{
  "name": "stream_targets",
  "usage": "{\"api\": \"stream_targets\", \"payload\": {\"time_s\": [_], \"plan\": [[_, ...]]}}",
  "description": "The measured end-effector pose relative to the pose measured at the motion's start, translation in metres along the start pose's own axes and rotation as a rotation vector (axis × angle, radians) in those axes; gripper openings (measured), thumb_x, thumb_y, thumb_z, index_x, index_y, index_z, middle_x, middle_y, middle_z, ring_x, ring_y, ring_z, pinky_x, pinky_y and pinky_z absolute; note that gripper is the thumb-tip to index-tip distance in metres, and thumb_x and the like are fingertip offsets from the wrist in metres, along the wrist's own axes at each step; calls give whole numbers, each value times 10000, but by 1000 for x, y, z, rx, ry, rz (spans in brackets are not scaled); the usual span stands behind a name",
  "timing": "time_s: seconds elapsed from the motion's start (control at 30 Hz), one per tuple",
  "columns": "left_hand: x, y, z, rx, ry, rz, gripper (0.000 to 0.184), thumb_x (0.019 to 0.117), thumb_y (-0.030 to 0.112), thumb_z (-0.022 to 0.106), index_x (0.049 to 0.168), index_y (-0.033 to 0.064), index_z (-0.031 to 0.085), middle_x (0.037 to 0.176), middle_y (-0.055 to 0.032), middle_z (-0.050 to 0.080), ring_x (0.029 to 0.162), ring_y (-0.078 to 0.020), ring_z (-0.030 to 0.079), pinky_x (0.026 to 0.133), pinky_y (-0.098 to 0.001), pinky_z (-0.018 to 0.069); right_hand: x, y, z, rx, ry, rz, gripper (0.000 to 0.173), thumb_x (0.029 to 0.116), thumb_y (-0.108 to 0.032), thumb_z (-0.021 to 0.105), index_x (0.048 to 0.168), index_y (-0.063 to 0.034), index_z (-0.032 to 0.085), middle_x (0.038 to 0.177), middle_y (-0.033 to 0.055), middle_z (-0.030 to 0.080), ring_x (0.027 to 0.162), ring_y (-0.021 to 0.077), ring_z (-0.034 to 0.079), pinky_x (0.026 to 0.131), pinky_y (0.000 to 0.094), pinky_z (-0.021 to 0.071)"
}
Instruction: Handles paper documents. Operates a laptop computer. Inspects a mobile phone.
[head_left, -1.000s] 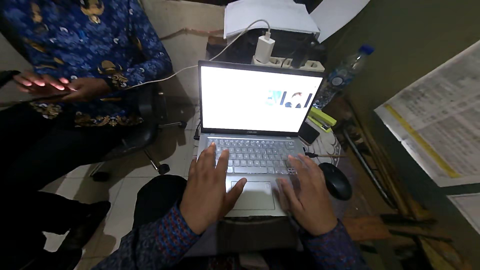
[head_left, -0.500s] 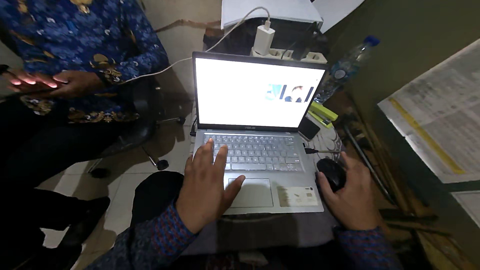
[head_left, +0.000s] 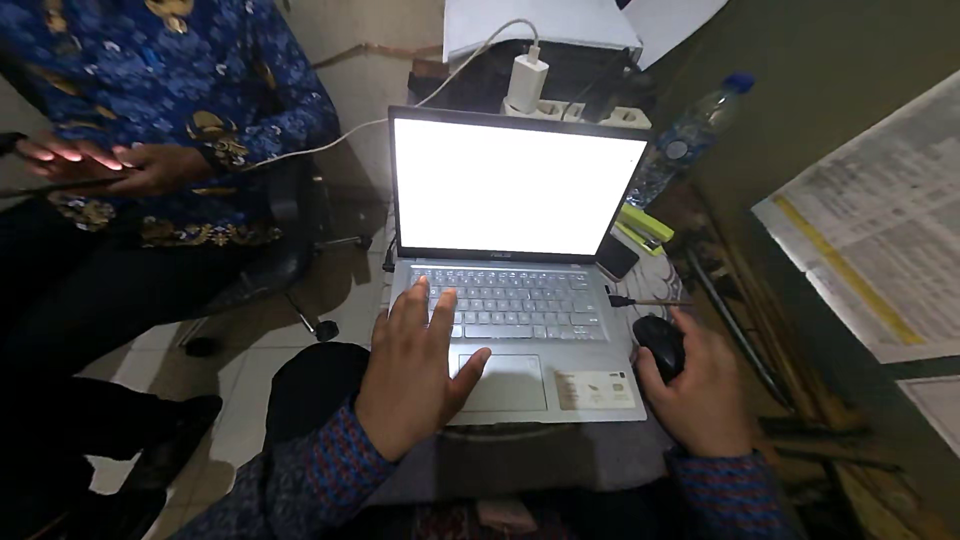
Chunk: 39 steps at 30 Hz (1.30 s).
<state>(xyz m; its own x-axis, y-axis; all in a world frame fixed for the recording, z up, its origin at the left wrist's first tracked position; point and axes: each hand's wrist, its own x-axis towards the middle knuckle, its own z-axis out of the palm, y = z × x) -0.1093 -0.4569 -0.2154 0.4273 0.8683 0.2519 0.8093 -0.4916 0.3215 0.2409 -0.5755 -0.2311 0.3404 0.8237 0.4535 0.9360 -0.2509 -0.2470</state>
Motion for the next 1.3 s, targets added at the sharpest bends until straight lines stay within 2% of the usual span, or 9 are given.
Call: {"api": "stream_targets", "payload": {"time_s": [0.3,0.47,0.7,0.97,1.3], "plan": [[0,0,2,-11,2,-4,898,903,799,393,1523,154,477,1559,-230,428,1421,-430,436,1081,-663,399,-1,-1,-2,32,48,-3,616,927,-474,584,1391,-70,601,1305,231,626,1192,403,608,985,564,510],[0,0,1,5,-3,-5,908,901,809,375,1527,158,473,1562,-222,426,1420,-419,439,1083,-658,400,-1,0,0,33,31,-5,601,942,-461,586,1407,-80,592,1323,223,624,1213,406,601,1005,568,501],[0,0,1,7,5,0,901,903,801,386,1512,146,496,1547,-232,444,1401,-426,461,1074,-656,411,-1,1,-1,15,-4,25,629,936,-475,565,1425,-79,573,1314,235,625,1183,430,608,972,601,500],[0,-1,2,11,14,13,909,906,806,367,1518,144,486,1551,-234,439,1404,-432,457,1072,-663,409,-1,1,1,1,-8,34,689,919,-524,553,1436,-69,559,1338,236,613,1193,426,604,970,600,499],[0,-1,2,6,9,5,914,902,814,363,1518,151,488,1551,-242,435,1407,-430,455,1072,-664,408,-1,0,0,10,2,25,671,924,-517,555,1432,-78,565,1340,230,613,1205,421,598,984,594,493]]}}
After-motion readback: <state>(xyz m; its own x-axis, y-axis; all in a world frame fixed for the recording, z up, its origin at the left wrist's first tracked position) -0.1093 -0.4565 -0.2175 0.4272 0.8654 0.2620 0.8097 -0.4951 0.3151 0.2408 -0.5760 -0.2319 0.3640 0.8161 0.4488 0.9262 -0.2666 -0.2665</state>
